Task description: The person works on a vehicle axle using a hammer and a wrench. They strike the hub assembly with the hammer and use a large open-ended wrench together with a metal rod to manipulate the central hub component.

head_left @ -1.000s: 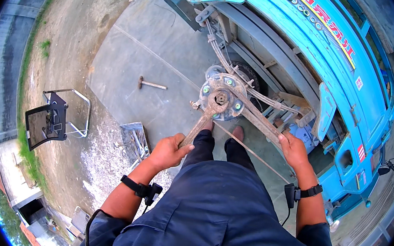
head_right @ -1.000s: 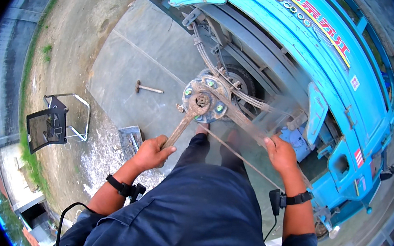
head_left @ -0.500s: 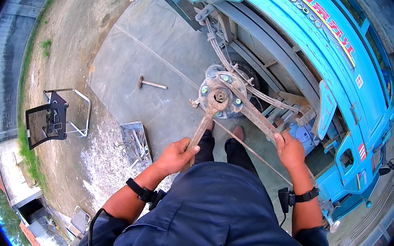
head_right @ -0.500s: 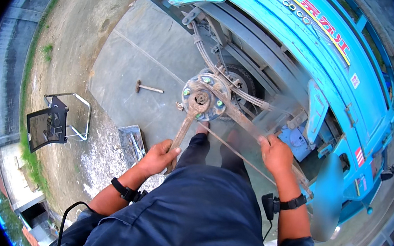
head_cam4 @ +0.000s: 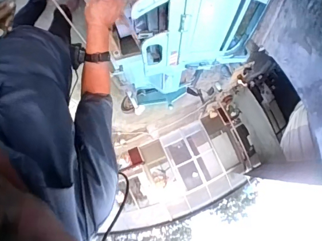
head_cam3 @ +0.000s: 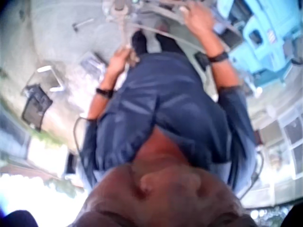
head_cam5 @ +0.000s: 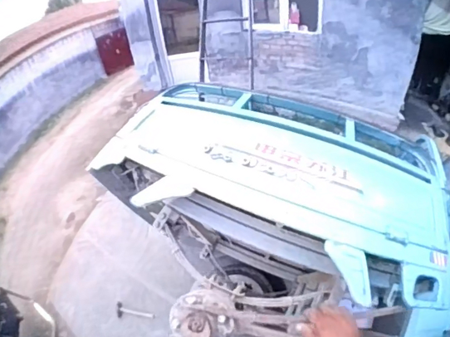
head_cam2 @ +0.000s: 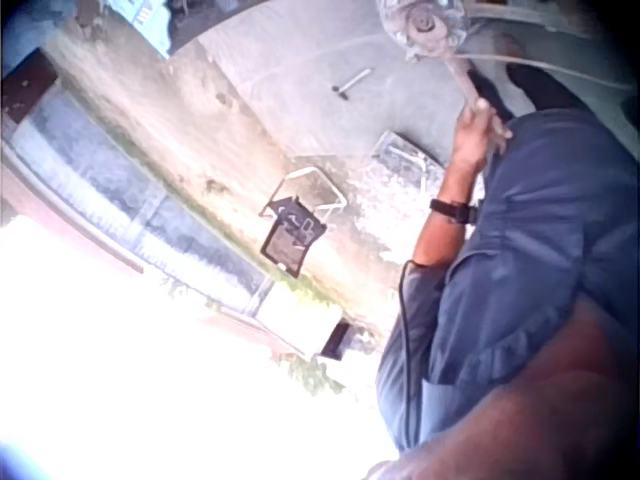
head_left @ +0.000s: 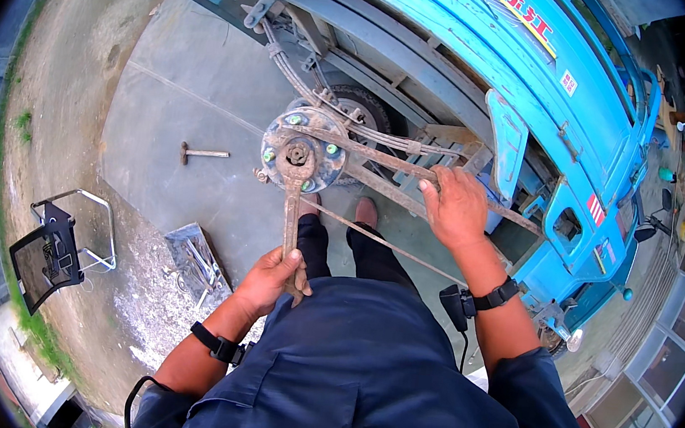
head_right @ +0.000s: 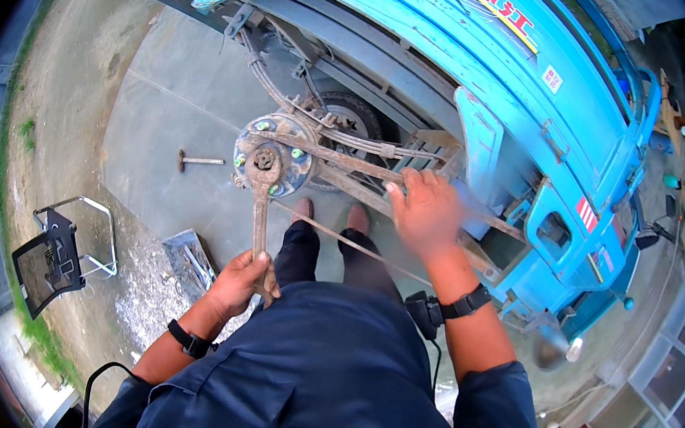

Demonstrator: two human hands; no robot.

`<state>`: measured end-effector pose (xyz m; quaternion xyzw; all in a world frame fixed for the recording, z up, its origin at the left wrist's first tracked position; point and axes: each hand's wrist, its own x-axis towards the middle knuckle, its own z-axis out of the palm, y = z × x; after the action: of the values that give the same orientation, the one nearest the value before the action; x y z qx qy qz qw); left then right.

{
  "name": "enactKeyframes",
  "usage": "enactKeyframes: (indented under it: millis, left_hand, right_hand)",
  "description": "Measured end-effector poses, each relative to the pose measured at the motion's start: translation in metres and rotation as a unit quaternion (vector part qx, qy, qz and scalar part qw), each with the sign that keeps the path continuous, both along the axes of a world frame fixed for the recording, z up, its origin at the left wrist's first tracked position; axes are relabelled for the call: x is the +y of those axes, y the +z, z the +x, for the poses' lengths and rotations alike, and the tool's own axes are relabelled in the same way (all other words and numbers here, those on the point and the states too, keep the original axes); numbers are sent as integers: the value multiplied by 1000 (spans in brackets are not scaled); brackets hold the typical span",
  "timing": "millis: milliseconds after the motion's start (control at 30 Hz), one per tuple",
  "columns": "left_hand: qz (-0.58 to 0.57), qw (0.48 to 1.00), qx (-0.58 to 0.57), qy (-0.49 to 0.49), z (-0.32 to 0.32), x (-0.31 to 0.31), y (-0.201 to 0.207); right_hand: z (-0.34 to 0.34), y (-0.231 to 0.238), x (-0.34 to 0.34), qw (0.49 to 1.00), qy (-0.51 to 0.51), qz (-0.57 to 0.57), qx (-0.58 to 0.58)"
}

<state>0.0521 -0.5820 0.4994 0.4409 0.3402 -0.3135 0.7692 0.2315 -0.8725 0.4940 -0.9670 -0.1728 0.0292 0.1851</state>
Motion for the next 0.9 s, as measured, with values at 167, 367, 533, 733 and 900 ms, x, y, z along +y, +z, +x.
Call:
enactKeyframes:
  millis: [167,367,533,733,900]
  left_hand:
    - [-34,999,11,31,1,-9,-5]
    - [-25,999,4,41,-3,-10,-8]
    - [0,999,-6,52,-6,-13,-6]
    - [8,999,-12,37,-5,-17,-2]
    - [0,999,-7,49,0,-32,-2]
  right_hand:
    - [1,-5,-1,998,4,14,-66]
    - [5,-7,-1,998,7,29,-55]
    - [20,-4,8,999,45,-1,13]
    - [42,6,9,980,79,-101,151]
    - [39,-6,3,990,97,-61,83]
